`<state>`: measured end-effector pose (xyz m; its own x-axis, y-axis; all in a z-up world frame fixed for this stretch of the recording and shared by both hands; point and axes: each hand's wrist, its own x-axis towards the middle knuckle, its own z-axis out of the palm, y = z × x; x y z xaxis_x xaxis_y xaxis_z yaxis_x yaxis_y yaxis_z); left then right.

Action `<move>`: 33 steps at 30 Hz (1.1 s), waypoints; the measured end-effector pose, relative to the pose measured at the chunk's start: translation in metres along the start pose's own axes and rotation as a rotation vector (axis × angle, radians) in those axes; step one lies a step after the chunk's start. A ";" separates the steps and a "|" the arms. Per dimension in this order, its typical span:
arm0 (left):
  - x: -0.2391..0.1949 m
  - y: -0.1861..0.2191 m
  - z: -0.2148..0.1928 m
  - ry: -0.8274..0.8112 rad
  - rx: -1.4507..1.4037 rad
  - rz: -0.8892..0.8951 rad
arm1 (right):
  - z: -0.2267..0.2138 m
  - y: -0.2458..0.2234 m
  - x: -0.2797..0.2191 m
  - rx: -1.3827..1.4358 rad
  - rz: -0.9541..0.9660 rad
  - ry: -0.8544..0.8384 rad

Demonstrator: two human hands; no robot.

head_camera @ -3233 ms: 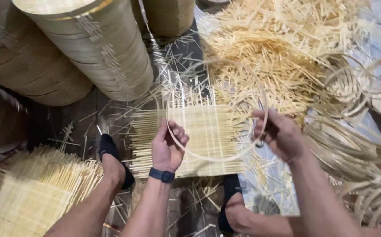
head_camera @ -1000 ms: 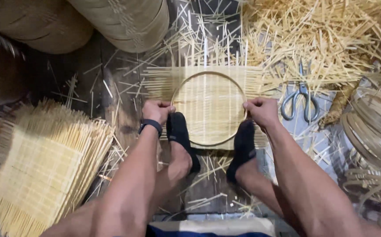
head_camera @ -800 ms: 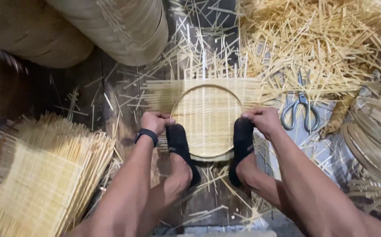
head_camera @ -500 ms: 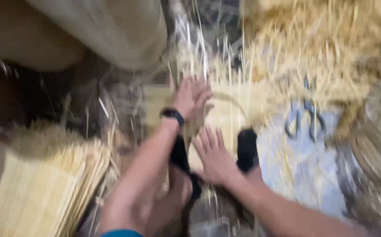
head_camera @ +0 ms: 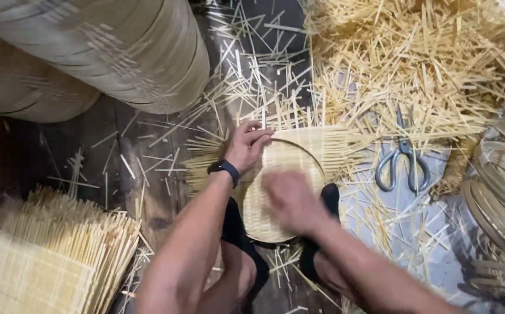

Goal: Trimming the edges of woven bamboo bases and assembling them with circular rims to create components for bamboo steamers.

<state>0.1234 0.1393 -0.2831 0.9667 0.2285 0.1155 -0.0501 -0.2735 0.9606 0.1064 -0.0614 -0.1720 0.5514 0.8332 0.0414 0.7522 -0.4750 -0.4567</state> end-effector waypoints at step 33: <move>-0.021 -0.049 -0.032 0.021 0.205 -0.732 | 0.005 0.108 0.049 0.529 0.507 0.217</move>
<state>0.0972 0.1775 -0.3246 0.7301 0.4353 -0.5268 0.6519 -0.2127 0.7278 0.2130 -0.0710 -0.2235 0.8826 0.4493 -0.1382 0.1450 -0.5399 -0.8291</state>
